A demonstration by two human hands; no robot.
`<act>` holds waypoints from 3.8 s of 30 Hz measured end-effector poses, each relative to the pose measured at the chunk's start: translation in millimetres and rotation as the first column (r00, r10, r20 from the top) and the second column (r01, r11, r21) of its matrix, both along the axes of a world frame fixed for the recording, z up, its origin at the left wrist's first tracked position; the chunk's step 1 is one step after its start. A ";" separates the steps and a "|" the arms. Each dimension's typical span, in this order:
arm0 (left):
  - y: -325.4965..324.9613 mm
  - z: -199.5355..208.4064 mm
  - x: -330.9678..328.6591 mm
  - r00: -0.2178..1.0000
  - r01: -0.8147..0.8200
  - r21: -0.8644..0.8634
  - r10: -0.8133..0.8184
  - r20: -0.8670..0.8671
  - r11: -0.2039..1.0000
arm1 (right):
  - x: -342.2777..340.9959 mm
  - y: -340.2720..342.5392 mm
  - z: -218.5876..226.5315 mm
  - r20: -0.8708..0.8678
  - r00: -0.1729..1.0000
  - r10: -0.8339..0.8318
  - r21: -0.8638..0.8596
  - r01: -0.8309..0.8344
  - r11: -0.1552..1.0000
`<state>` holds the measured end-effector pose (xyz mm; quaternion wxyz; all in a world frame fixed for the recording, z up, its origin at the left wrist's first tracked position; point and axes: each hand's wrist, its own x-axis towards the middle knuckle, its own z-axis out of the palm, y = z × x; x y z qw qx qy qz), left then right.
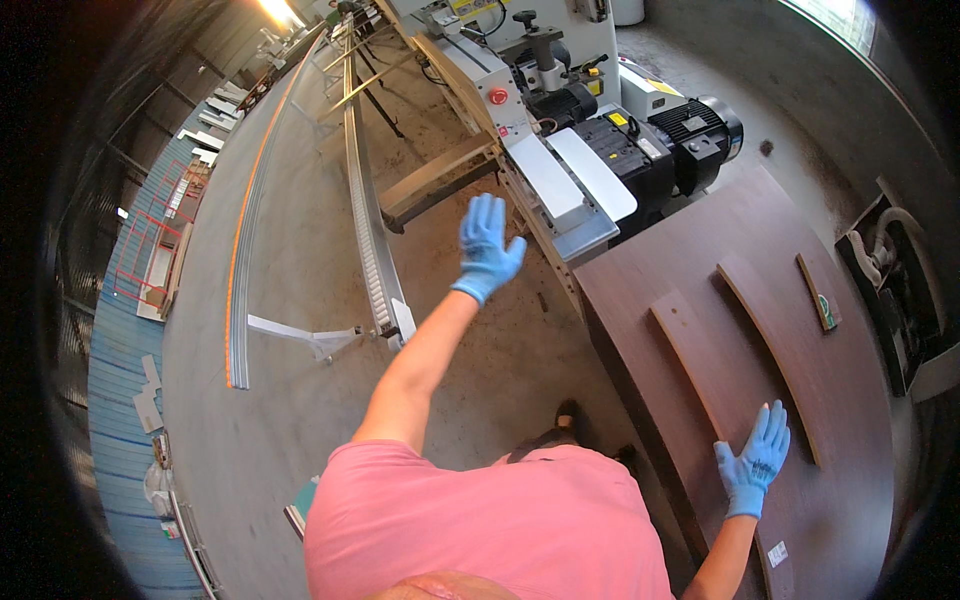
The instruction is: The person repeatedly picks up long wooden planks from a conveyor belt and stacks them on a teal board on the floor. The person handles each plank one at a time, aligning them in a neat pile.
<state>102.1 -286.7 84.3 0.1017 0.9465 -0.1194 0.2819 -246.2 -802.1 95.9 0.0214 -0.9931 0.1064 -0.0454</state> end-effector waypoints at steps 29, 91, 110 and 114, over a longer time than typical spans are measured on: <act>153.3 -74.8 152.3 0.842 0.128 0.053 -0.080 -0.534 0.990 | 17.0 21.2 -29.2 0.109 0.991 -0.079 0.172 0.059 0.983; -539.6 -0.9 -99.1 0.339 0.941 0.169 -0.831 -0.442 0.294 | 7.5 -151.9 -0.1 0.150 0.965 -0.215 -0.101 0.231 0.968; 1.9 -7.8 -27.8 0.992 0.079 0.024 -0.077 -0.096 0.997 | 61.0 -76.6 -10.9 0.181 0.980 -0.080 -0.149 0.108 0.983; 101.2 -31.0 -8.2 0.935 -0.157 0.161 0.199 -0.293 0.974 | 70.4 26.8 -11.7 0.207 0.964 0.170 -0.053 -0.162 0.985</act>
